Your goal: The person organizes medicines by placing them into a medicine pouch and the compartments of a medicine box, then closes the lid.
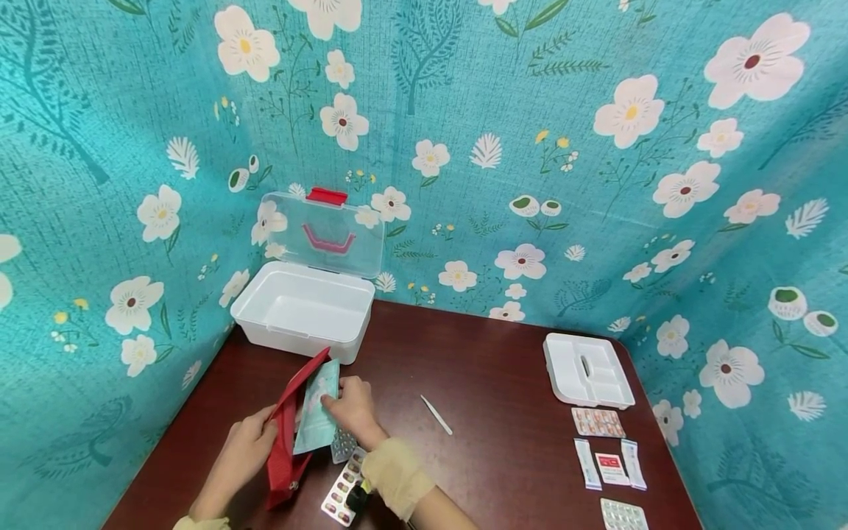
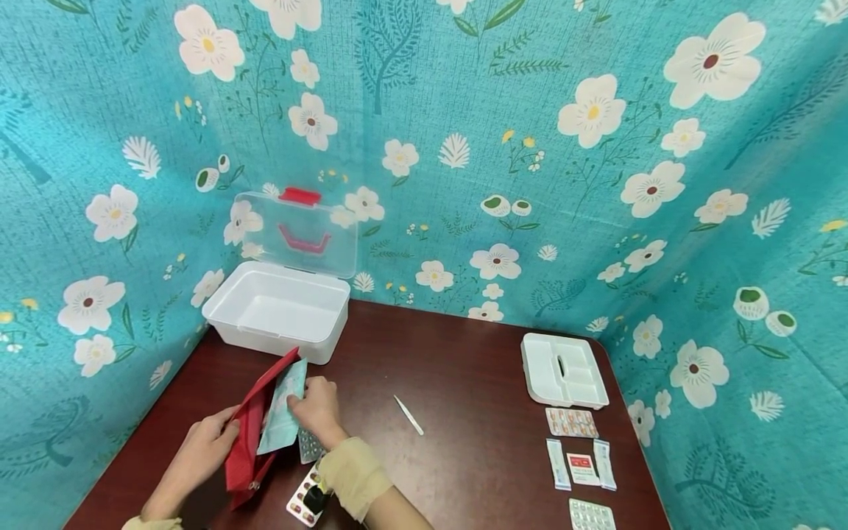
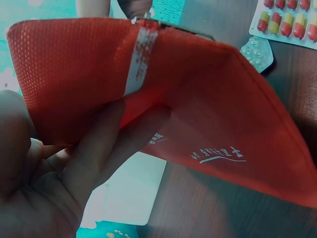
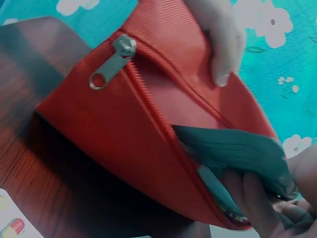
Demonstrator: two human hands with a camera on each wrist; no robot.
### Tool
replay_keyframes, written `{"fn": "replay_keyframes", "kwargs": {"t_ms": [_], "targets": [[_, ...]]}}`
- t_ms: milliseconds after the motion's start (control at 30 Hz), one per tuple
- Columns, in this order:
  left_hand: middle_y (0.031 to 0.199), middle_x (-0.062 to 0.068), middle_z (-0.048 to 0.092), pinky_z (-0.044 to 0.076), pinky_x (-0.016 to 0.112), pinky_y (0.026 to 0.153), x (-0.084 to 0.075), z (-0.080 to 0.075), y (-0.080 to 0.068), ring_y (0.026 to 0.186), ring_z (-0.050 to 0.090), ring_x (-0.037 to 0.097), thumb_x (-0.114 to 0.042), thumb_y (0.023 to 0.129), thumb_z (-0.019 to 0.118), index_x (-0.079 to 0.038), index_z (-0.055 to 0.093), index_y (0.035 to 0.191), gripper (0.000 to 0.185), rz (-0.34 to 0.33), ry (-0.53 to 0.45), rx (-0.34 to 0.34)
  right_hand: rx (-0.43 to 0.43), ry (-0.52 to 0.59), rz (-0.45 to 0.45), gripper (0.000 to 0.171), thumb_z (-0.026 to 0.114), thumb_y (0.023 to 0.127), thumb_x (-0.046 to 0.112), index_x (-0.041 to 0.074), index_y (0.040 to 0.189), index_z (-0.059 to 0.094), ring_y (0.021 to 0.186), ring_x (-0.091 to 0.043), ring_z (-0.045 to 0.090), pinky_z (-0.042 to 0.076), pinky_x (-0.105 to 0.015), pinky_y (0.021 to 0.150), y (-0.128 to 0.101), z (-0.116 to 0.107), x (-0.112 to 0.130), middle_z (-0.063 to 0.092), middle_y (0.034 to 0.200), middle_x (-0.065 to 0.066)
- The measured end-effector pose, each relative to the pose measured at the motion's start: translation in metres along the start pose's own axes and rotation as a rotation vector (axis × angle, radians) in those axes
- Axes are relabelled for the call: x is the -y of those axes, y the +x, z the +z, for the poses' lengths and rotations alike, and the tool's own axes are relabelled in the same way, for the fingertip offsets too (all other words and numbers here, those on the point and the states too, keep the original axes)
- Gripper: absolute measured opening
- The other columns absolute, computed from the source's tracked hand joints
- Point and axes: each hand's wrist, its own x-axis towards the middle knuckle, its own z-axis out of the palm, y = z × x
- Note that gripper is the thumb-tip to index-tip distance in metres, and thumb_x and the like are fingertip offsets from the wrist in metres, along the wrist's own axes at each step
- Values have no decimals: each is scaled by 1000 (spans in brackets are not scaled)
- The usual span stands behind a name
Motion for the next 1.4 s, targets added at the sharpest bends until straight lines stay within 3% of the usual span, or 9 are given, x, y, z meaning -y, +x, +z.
{"fn": "replay_keyframes", "kwargs": {"t_ms": [200,333,467,633,767,900,1233,1400], "targets": [[75,4,57,37,27,52,1,0,1,64,48,16,-8,98,47,10,53,134,41,8,-8,-1,-6,-63,-35,24,77,77,16,10,62,59,50,-5,39,32,-18,44,1,17,3,49,52,6],[78,5,62,38,27,53,2,0,1,66,50,15,-8,98,47,9,55,134,40,14,-11,-9,6,-70,-46,17,76,81,21,9,73,66,51,-1,48,37,-15,48,-1,22,7,60,53,5],[77,4,60,36,28,50,1,-1,1,63,48,15,-9,98,46,10,53,134,41,5,-11,-4,57,9,-36,10,74,82,13,6,85,69,49,-1,60,44,-13,50,-3,21,7,69,58,1],[72,3,56,36,27,51,0,-1,0,61,47,15,-9,98,46,10,53,135,42,-1,-9,-7,132,147,-51,6,71,84,5,3,88,67,41,5,56,46,-12,49,-2,18,-3,70,60,-4],[70,3,54,37,26,49,-1,-2,-1,56,45,13,-9,98,46,11,52,136,43,-8,-38,1,87,85,-142,6,70,84,8,5,89,69,46,11,51,42,-9,54,-1,12,-16,72,64,-3],[69,3,55,37,25,48,-1,-3,-2,53,43,11,-9,98,46,11,52,136,43,-10,-48,-7,53,49,-178,5,71,83,8,6,88,70,51,10,48,40,-10,54,-1,2,-26,71,65,-2],[69,3,55,37,26,48,2,-2,-1,52,44,12,-9,99,44,9,51,138,44,-15,-59,8,87,26,-213,8,71,83,7,6,91,69,63,3,58,46,-12,61,-5,-18,-41,72,76,-3],[69,4,55,37,26,48,2,-4,-1,53,45,13,-9,99,44,10,51,138,44,-13,-60,11,184,-45,-244,18,75,82,8,4,98,68,66,1,57,45,-13,64,-12,-28,-50,70,80,-5]]}}
